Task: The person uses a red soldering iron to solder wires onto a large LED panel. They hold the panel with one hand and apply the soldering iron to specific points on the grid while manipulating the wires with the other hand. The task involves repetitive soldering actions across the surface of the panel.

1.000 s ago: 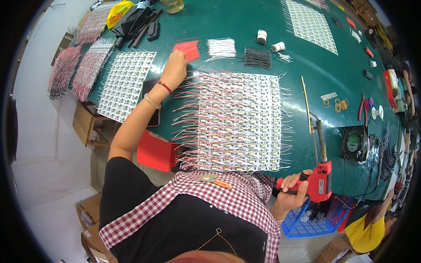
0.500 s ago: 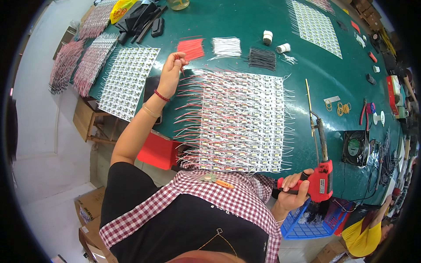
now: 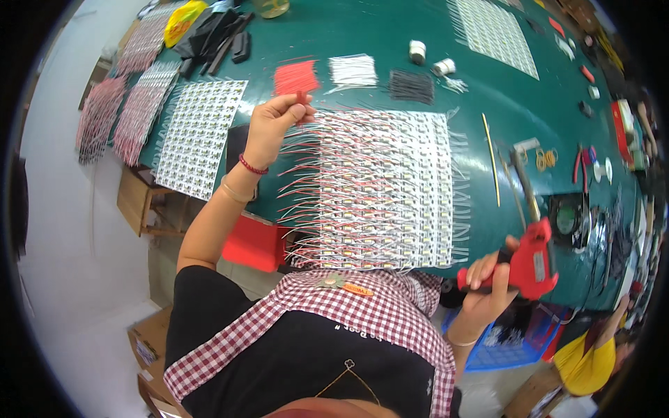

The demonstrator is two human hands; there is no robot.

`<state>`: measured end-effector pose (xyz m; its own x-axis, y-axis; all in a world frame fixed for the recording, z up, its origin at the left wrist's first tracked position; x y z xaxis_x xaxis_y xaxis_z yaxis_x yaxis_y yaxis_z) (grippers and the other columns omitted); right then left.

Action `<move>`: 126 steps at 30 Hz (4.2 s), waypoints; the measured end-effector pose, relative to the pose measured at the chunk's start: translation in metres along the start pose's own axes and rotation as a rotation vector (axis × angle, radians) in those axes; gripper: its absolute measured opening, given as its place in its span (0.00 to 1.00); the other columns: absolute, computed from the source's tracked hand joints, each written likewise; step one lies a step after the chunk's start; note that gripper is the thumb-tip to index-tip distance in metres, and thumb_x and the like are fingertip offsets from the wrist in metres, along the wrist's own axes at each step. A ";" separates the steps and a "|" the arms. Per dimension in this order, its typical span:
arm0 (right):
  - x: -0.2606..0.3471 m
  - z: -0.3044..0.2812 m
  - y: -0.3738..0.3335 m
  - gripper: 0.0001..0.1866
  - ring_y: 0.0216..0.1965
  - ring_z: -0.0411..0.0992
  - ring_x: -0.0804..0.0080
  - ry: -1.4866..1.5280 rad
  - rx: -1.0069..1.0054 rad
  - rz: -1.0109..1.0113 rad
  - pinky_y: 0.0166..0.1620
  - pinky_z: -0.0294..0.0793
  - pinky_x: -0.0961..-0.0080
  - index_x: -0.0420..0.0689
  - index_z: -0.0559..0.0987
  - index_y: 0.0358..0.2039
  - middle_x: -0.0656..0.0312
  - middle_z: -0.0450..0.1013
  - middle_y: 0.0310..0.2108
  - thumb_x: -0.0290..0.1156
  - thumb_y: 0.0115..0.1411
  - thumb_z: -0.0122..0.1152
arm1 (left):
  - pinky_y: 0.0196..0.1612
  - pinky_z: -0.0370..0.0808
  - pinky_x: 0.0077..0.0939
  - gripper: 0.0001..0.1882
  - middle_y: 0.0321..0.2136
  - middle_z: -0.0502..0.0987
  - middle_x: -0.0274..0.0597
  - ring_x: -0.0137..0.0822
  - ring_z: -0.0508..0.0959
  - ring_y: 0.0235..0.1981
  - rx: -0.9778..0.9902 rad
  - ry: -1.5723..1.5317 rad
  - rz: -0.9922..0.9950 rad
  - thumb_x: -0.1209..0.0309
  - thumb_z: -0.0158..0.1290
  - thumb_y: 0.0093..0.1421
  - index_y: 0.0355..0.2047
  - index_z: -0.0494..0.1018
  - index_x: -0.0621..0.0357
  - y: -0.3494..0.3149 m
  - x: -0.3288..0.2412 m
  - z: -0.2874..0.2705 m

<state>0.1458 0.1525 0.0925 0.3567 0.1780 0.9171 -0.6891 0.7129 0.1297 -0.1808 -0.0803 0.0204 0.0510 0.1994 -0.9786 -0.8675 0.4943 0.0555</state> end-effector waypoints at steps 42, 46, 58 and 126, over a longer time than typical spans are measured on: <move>-0.044 0.021 0.048 0.12 0.30 0.75 0.78 -0.356 -0.002 0.281 0.35 0.73 0.79 0.38 0.77 0.34 0.62 0.76 0.27 0.32 0.54 0.66 | 0.33 0.78 0.20 0.08 0.26 0.81 0.45 0.28 0.81 0.27 0.578 0.251 -0.372 0.78 0.54 0.57 0.35 0.77 0.71 -0.053 -0.014 0.184; -0.035 0.026 0.046 0.15 0.31 0.75 0.76 -0.442 0.124 0.217 0.36 0.74 0.78 0.37 0.75 0.39 0.61 0.76 0.29 0.28 0.52 0.66 | 0.30 0.75 0.15 0.08 0.27 0.81 0.44 0.27 0.81 0.29 0.614 0.292 -0.393 0.75 0.54 0.59 0.35 0.77 0.68 -0.050 -0.013 0.182; -0.040 0.034 0.041 0.19 0.29 0.75 0.72 -0.680 0.027 0.104 0.34 0.73 0.74 0.38 0.72 0.44 0.58 0.76 0.29 0.26 0.52 0.65 | 0.30 0.77 0.20 0.07 0.26 0.81 0.45 0.30 0.82 0.28 0.527 0.489 0.021 0.76 0.56 0.58 0.34 0.77 0.69 -0.062 -0.004 0.183; -0.051 0.037 0.073 0.14 0.11 0.64 0.85 -0.481 -0.065 0.437 0.13 0.61 0.86 0.40 0.75 0.29 0.68 0.68 0.14 0.38 0.57 0.65 | 0.34 0.71 0.29 0.11 0.26 0.67 0.38 0.37 0.69 0.30 0.684 1.128 0.949 0.80 0.53 0.45 0.32 0.76 0.59 0.068 0.034 0.119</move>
<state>0.0538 0.1709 0.0694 -0.2802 0.1476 0.9485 -0.6615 0.6864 -0.3022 -0.1787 0.0610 0.0142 -0.9811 0.0992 -0.1663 0.0112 0.8866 0.4624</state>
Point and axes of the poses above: each hand's wrist, its own y-axis towards the middle knuckle, its own z-axis out of the palm, x = y × z, the point moved 1 cm from there along y, towards the middle knuckle
